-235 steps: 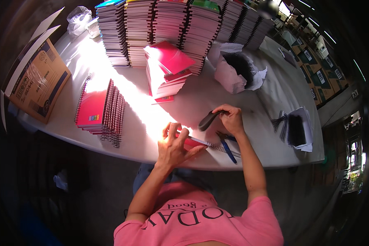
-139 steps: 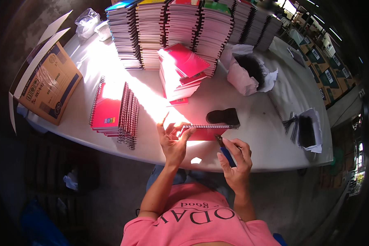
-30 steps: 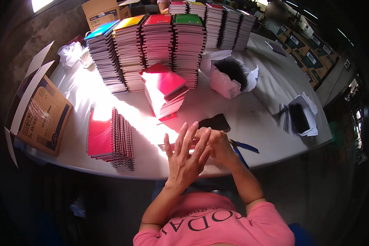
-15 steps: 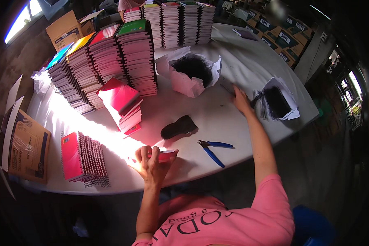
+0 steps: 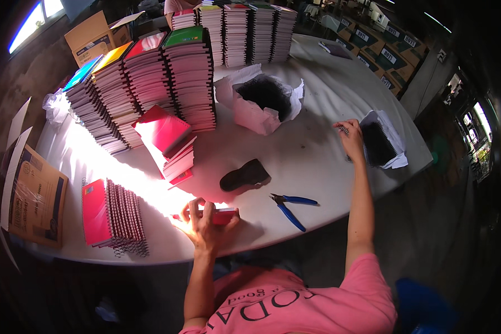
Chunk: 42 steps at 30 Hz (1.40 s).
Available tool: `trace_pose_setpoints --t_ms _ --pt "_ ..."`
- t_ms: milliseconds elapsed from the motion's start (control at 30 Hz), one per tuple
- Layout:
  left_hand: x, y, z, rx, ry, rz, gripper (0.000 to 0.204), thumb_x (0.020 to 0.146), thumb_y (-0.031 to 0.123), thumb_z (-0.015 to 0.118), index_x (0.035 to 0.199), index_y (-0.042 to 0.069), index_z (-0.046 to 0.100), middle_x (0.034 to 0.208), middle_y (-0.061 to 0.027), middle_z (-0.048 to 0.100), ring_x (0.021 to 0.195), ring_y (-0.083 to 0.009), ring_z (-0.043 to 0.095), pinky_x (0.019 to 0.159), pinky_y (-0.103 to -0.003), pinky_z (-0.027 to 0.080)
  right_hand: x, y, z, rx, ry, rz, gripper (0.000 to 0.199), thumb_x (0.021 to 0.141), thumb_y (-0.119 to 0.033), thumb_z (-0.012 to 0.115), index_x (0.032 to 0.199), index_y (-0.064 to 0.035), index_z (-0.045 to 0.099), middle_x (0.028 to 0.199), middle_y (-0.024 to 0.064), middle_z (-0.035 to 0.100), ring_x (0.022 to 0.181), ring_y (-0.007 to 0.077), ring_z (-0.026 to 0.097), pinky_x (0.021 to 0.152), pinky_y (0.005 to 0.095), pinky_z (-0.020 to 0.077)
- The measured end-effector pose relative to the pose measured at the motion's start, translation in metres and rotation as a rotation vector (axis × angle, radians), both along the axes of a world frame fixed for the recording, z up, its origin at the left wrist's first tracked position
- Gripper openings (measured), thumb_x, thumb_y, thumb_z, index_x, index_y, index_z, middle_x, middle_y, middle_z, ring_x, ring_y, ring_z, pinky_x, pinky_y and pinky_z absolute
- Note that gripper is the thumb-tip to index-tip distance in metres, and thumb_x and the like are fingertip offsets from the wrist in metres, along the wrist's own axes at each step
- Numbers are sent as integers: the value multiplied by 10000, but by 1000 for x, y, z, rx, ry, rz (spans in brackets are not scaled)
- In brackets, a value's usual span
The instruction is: The person trims the ends of a spiral binding on a notebook using pliers, then presses the end into the binding by hand, and places the notebook on a stack.
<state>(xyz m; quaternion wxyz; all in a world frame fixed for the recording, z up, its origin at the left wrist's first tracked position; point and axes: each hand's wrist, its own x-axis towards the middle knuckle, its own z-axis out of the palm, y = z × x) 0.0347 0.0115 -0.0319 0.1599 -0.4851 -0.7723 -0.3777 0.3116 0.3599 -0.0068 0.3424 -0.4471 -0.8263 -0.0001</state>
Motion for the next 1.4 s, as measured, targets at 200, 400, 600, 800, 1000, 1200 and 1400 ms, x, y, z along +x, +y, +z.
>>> trace_pose_setpoints --t_ms 200,400,600,800,1000,1200,1400 --pt "1 -1 -3 50 -81 5 459 541 357 814 894 133 627 1042 -84 517 1041 -293 469 894 -468 344 53 4 7 -248 351 50 229 891 -90 625 1101 0 635 950 25 642 851 108 594 784 241 471" --pt "-6 2 -11 60 31 21 416 543 390 801 831 145 625 1030 -56 525 976 -279 490 820 -430 373 77 -8 2 -398 472 -70 237 870 -50 631 1097 17 642 954 33 651 883 122 611 795 228 470" --pt "-3 -2 -3 67 -2 -46 401 563 317 812 823 91 605 960 -88 544 932 -260 515 897 -428 325 73 -14 -6 -470 389 -54 225 888 2 577 1107 12 626 964 58 655 928 122 617 779 239 494" --pt "-5 1 -3 74 26 -75 397 565 339 798 816 92 614 951 -74 547 946 -267 513 881 -427 333 76 -9 -13 -498 653 221 277 900 50 516 1161 -23 574 1013 76 654 1040 198 614 942 303 487" --pt "-4 -1 0 58 2 -77 373 565 298 795 803 76 612 947 -95 553 935 -266 527 911 -439 316 21 -28 16 -615 247 342 260 861 81 529 1083 -7 632 977 53 651 949 108 593 869 230 453" --pt "-8 -5 -10 50 -65 -108 383 577 319 784 824 72 627 941 -82 581 940 -249 548 947 -444 305 -17 -39 9 -736 691 505 256 851 73 562 1086 -17 614 995 40 639 994 115 593 873 234 458" --pt "-9 -7 -9 36 9 -98 415 579 345 790 841 70 622 945 -67 590 963 -242 542 959 -443 283 -29 -37 9 -704 743 535 306 869 48 570 1159 -47 551 1023 56 616 1026 170 616 858 257 487"
